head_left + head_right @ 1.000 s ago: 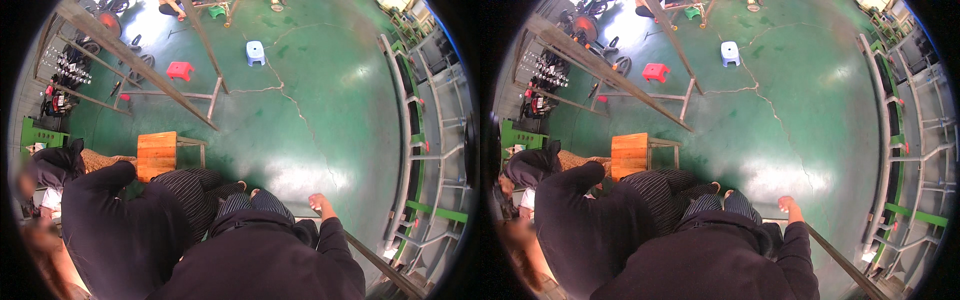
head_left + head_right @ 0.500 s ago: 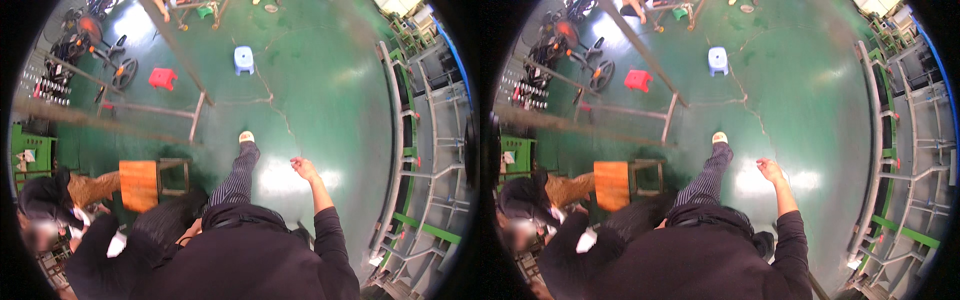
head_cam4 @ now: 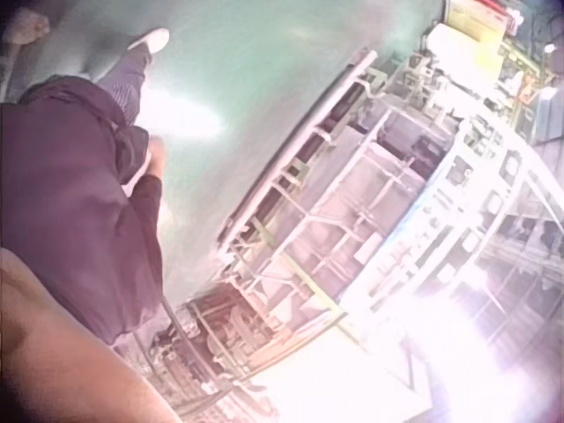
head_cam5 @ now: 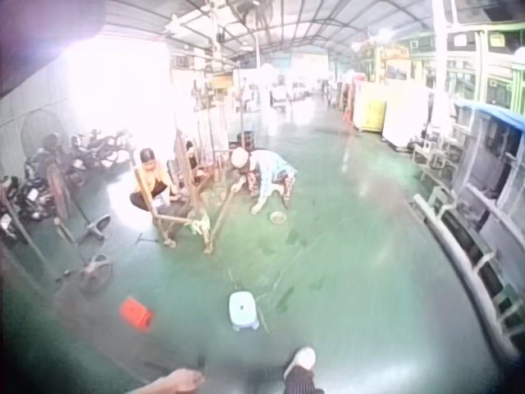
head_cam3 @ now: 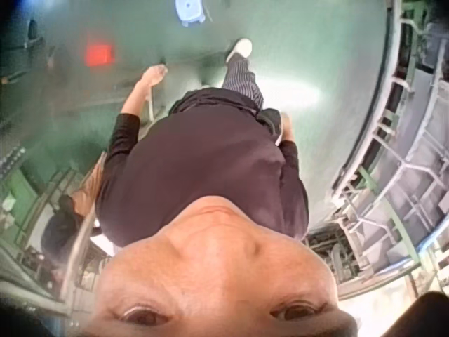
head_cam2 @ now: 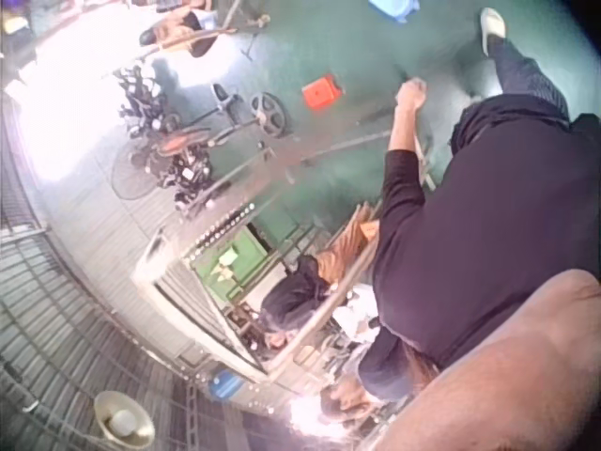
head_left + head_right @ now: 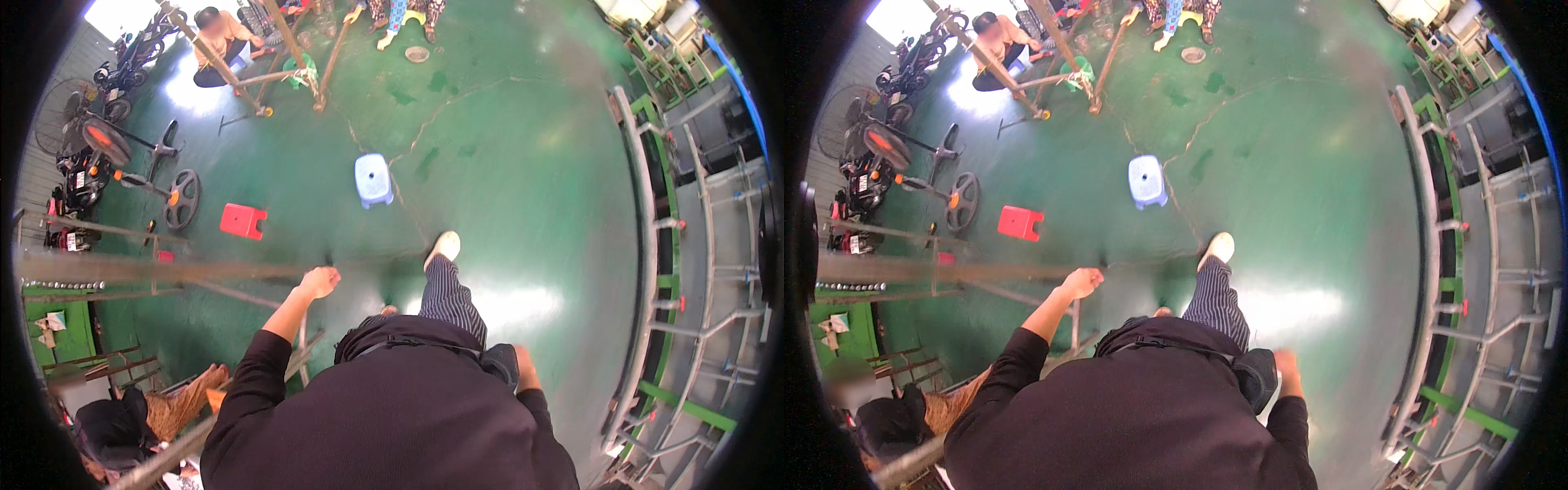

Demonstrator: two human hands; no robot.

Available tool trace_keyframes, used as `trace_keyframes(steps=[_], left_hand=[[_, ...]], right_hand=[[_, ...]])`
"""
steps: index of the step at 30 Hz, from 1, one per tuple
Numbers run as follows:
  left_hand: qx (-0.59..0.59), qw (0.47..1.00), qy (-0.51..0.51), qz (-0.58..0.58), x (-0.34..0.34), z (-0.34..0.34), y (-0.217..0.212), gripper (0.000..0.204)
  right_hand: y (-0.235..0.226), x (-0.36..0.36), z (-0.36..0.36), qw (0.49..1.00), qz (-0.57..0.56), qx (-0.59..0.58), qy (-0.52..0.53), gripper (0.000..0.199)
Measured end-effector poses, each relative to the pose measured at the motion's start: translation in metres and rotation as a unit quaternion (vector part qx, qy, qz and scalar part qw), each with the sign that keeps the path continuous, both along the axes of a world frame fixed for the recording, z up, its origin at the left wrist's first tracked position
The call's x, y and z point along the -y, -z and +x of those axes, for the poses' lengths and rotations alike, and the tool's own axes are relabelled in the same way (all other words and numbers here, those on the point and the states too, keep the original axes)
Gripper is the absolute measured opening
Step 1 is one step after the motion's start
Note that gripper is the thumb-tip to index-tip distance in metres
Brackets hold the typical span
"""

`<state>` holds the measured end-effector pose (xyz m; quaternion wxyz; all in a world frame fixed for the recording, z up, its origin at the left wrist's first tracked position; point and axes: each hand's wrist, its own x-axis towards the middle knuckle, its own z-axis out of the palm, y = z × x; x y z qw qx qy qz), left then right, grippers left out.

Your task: The person sits at a table and assembles small metal pieces into hook-like shapes by hand. They occasionally move to the floor to collect scattered pieces and return to the table to continue assembling them.

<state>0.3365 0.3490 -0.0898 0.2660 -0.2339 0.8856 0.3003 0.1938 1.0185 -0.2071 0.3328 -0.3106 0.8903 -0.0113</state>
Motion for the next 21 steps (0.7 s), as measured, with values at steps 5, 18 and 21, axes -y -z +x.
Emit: trace_keyframes(steps=[5,18,21], left_hand=[[-0.005,0.993,0.091,0.075,0.03,-0.218,-0.031,0.022],[-0.18,0.983,-0.025,0.002,0.099,-0.48,-0.008,0.02],[-0.222,0.97,-0.097,0.021,0.159,-0.548,0.007,0.017]], right_hand=[[-0.064,0.086,-0.188,0.825,0.169,0.26,0.473,0.027],[-0.152,0.638,-0.744,0.995,-0.017,-0.038,-0.093,0.028],[-0.106,0.736,-0.767,0.979,-0.041,0.04,-0.196,0.03]])
